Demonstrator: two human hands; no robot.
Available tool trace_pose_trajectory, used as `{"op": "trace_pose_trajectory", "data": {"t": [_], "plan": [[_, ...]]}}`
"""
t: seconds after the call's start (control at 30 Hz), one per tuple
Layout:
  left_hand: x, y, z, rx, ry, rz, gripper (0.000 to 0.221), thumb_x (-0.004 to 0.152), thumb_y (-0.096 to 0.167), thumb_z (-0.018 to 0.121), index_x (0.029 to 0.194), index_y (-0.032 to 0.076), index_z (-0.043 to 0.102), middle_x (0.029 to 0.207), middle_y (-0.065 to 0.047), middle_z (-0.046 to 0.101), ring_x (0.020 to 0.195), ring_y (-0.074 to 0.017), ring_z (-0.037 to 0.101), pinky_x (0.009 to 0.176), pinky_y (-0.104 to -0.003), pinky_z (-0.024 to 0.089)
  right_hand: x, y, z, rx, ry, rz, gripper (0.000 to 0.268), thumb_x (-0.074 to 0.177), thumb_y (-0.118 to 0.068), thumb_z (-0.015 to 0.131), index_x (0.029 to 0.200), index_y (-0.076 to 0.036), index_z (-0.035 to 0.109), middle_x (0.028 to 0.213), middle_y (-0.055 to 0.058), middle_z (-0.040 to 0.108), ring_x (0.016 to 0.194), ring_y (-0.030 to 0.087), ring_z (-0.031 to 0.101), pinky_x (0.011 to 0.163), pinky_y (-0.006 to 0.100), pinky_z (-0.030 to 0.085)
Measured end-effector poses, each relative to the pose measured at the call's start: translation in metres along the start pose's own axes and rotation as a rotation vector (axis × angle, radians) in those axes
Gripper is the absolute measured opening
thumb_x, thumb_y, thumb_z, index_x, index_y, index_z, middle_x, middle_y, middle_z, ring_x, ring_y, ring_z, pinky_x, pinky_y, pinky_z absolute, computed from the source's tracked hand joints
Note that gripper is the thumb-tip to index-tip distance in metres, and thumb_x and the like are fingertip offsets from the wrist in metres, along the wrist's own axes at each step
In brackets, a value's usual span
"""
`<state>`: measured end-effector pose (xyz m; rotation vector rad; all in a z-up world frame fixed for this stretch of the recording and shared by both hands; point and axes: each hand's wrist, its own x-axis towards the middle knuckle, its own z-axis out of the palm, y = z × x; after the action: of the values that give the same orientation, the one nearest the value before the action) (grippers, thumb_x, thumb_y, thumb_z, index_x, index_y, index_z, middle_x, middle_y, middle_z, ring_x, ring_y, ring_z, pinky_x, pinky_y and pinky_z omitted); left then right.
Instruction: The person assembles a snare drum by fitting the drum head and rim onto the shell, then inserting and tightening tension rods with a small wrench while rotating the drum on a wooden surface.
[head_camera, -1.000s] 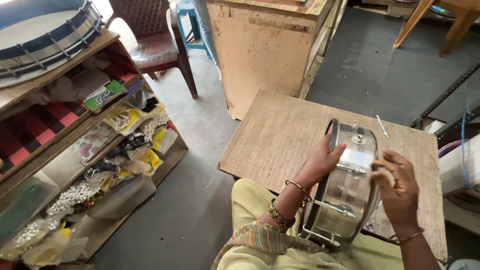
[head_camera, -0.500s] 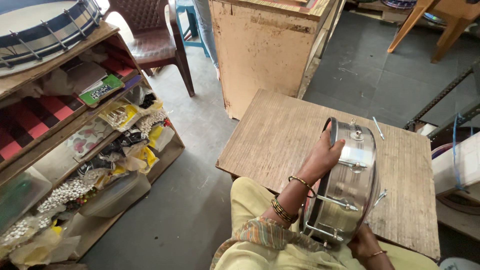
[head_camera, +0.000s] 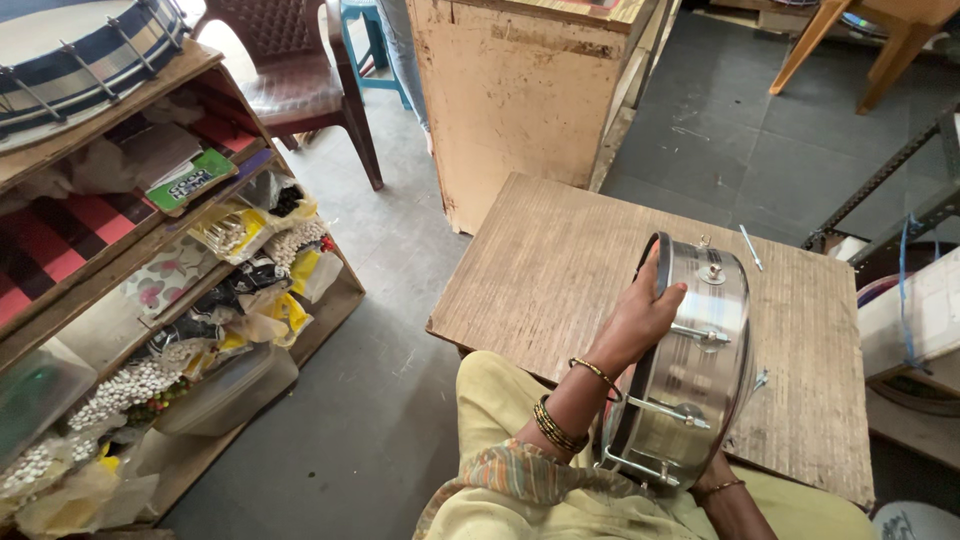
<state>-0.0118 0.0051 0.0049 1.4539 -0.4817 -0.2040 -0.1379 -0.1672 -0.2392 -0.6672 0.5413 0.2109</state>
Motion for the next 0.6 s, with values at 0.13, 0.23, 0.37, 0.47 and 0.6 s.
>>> {"op": "trace_pose_trajectory", "data": {"t": [0.13,0.23,0.37,0.47,0.6], "plan": [[-0.01,0.015,0.002,-0.16,-0.036,-0.002,0.077,0.097,0.012,0.054,0.165,0.004,0.019,0.138,-0.025,0.061,0.125,-0.0279,0.059,0.105,-0.035,0.044,-0.005,0.002,0.003,0.012,0.001,-0.099,0.06,0.098,-0.056,0.039,0.13,-0.01,0.061,0.118,0.015,0.071,0.092,0.032,0.074,0.075,0.052,0.061],[-0.023,0.021,-0.001,-0.002,-0.006,-0.182,0.077,0.096,0.013,0.053,0.167,0.011,0.023,0.128,-0.023,0.067,0.111,-0.0244,0.067,0.092,-0.034,0.053,-0.01,0.001,0.005,0.051,-0.032,-0.158,0.063,0.098,-0.059,0.039,0.133,-0.01,0.059,0.119,0.014,0.069,0.092,0.031,0.074,0.075,0.05,0.061],[-0.035,0.014,-0.009,0.053,0.009,0.002,0.064,0.104,0.015,0.057,0.16,0.002,0.032,0.131,-0.019,0.066,0.114,-0.0177,0.064,0.096,-0.032,0.053,-0.009,0.005,0.027,0.102,-0.016,-0.191,0.06,0.099,-0.056,0.041,0.131,-0.01,0.06,0.117,0.013,0.069,0.091,0.028,0.073,0.075,0.047,0.06],[-0.045,0.01,-0.015,-0.025,-0.008,0.071,0.063,0.105,0.012,0.057,0.161,0.001,0.031,0.131,-0.014,0.065,0.111,-0.0134,0.062,0.093,-0.028,0.053,0.009,-0.015,0.043,0.118,0.012,-0.257,0.057,0.099,-0.054,0.043,0.13,-0.009,0.06,0.115,0.012,0.069,0.091,0.026,0.072,0.075,0.045,0.06],[-0.056,0.013,-0.015,0.019,0.032,-0.112,0.066,0.101,0.011,0.061,0.161,0.005,0.034,0.116,-0.011,0.068,0.089,-0.0112,0.058,0.071,-0.027,0.047,0.031,-0.056,0.054,0.145,0.046,-0.341,0.054,0.1,-0.051,0.045,0.129,-0.008,0.061,0.112,0.01,0.069,0.09,0.024,0.071,0.075,0.042,0.06]]}}
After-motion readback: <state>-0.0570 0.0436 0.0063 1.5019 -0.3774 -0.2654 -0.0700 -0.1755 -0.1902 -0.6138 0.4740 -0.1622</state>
